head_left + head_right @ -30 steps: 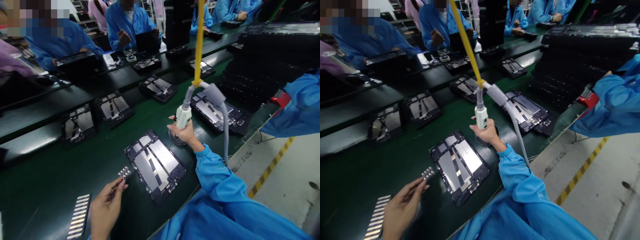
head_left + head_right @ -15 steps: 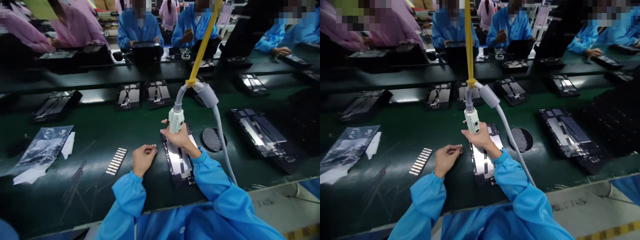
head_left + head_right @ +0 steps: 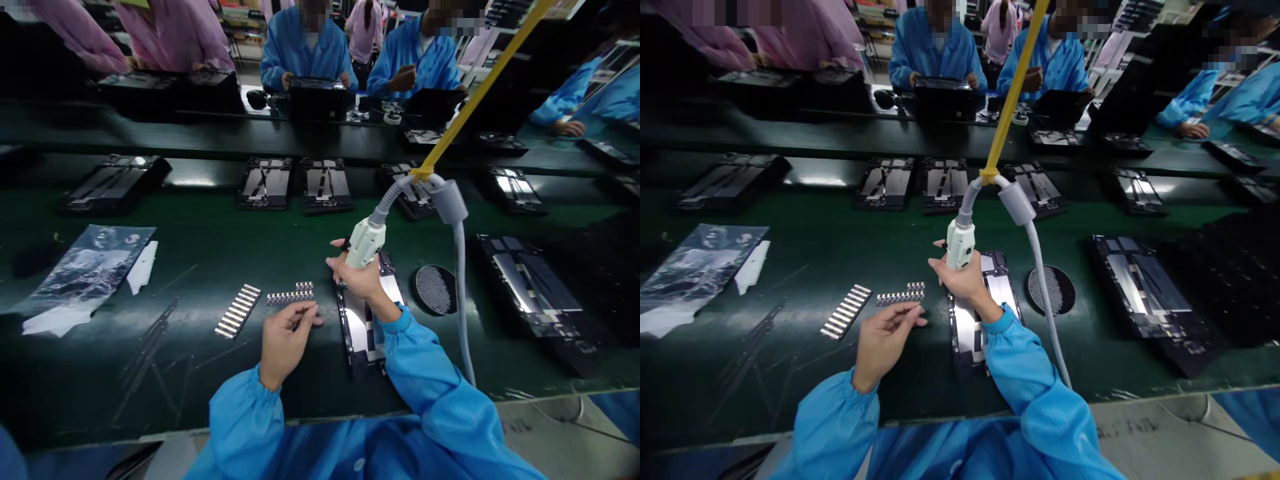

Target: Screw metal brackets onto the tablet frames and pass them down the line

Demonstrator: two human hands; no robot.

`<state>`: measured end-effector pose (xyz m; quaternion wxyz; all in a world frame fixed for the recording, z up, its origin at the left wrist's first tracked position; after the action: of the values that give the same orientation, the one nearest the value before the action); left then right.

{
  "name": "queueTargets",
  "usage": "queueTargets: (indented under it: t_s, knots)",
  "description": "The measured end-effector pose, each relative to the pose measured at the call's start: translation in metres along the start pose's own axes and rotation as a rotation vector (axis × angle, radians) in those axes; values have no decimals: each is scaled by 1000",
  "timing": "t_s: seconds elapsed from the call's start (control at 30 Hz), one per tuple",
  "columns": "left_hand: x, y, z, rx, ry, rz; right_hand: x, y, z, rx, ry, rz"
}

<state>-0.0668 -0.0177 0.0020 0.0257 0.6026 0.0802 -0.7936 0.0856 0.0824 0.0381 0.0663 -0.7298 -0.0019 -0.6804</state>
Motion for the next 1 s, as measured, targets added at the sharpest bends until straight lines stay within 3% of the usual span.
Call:
queueTargets:
  t_s: [0.17, 0.33, 0.43, 0.57, 0.7, 0.8, 0.9, 1.0]
  knots:
    - [5, 5, 3, -21, -61, -63, -9, -2, -3, 14, 1, -6]
    - [13, 3, 7, -89, -13, -9, -11, -2, -4, 28, 4, -27]
    - [8, 4, 10, -107, -50, -53, -10, -1, -6, 34, 7, -56]
    - [-14, 19, -6, 52, -192, -263, -7, 5, -9, 34, 65, -55]
    - [-30, 50, -52, 368, -241, -518, -9, 10, -13, 34, 120, 7]
    - [-31, 69, -86, 539, -299, -720, -10, 8, -17, 16, 117, 1]
    - [-25, 76, -101, 592, -412, -831, 2, 7, -6, 27, 52, -23]
    - [-21, 74, -96, 543, -473, -882, 25, 18, 33, 107, -47, -42]
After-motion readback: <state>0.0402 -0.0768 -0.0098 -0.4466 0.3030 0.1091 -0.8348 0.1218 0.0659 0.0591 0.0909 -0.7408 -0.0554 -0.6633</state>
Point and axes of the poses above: each hand's wrist, its own y-axis away from the middle knuckle, its own z-axis out of the back of the hand, x = y × z, the point moved 5 cm from there along -y, towards the middle knuckle, and after that the axes turned 6 degrees about -z, right-handed, at the moved point
